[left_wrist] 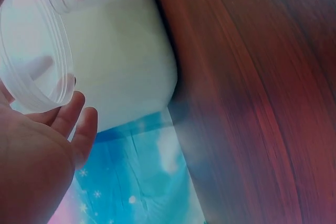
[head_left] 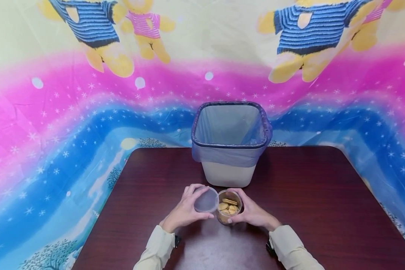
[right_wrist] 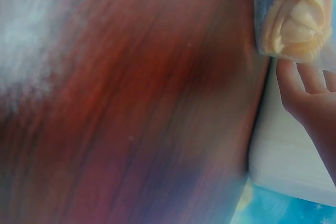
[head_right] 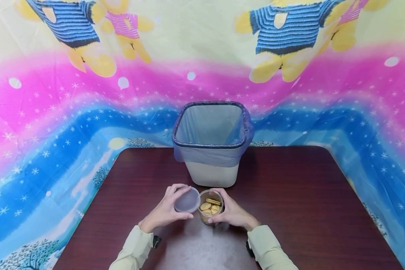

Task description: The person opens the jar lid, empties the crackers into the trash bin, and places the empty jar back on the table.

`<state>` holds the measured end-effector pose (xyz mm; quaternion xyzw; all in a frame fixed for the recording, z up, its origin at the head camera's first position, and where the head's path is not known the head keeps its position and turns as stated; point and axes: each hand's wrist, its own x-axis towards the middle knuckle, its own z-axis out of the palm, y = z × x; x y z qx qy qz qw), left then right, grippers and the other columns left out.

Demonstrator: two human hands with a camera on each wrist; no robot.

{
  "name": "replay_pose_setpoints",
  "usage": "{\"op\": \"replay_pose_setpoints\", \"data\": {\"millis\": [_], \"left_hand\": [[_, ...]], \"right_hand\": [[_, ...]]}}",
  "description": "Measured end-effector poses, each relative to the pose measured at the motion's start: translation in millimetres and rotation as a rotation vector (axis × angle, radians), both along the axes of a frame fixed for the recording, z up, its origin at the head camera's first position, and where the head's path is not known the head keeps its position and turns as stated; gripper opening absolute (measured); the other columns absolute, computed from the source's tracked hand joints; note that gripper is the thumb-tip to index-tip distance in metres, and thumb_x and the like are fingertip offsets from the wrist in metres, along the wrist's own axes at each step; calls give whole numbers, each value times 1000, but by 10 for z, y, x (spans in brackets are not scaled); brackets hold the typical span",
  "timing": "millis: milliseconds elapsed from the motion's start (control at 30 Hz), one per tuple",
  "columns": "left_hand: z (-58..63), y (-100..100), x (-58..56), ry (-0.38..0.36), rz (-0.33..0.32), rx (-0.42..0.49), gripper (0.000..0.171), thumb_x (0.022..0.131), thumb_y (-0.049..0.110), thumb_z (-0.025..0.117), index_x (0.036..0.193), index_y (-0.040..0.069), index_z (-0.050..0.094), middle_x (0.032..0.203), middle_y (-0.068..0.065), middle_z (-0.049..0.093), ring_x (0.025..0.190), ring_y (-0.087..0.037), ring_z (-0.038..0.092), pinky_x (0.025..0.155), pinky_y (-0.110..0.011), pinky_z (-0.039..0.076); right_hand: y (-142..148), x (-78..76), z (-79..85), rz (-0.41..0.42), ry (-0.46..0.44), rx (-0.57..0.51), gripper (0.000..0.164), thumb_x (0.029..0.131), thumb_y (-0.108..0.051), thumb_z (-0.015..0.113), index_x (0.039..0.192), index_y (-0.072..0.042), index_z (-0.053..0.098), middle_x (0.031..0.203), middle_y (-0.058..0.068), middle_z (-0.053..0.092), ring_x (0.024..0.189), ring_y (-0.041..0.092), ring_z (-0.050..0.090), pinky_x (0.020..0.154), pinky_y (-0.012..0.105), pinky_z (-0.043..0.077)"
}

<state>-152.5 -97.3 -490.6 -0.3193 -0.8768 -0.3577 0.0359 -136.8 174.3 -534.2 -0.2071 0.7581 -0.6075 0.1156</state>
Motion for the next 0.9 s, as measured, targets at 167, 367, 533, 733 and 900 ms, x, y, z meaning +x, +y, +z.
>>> {"op": "replay_pose_setpoints", "data": {"millis": [167, 367, 533, 733, 900], "left_hand": [[9, -57, -4, 8, 18, -3, 85, 66, 45, 86, 139, 19, 52, 137, -6, 46, 125, -25, 39, 96, -43, 44], [23, -103, -13, -9, 40, -1, 81, 68, 36, 85, 140, 19, 51, 139, -11, 44, 127, -26, 37, 93, -41, 46], [26, -135, -26, -36, 59, -8, 79, 69, 31, 84, 140, 22, 50, 142, -11, 42, 127, -25, 36, 92, -41, 45], [12, -179, -53, -33, 77, -17, 79, 67, 29, 84, 139, 23, 51, 142, -10, 42, 125, -27, 37, 93, -42, 38], [10, -219, -79, -17, 96, -21, 78, 66, 28, 84, 137, 19, 53, 141, -12, 44, 122, -28, 39, 90, -40, 33]], "right_hand": [[4, -4, 2, 9, 12, -2, 85, 70, -16, 86, 139, -18, 36, 138, 17, 51, 128, 38, 46, 104, 22, 36], [1, 7, 12, -1, 8, 9, 85, 69, -18, 87, 139, -19, 37, 139, 13, 51, 129, 36, 46, 104, 21, 36], [9, 8, 7, -7, 5, 10, 85, 69, -17, 87, 139, -19, 38, 139, 14, 50, 128, 36, 46, 102, 19, 36], [12, -5, -9, 22, 34, -18, 85, 70, -15, 86, 139, -16, 37, 137, 18, 52, 128, 41, 45, 106, 24, 36], [11, -7, 2, 7, 17, -3, 85, 69, -18, 87, 139, -20, 38, 139, 15, 51, 129, 40, 45, 106, 22, 35]]}}
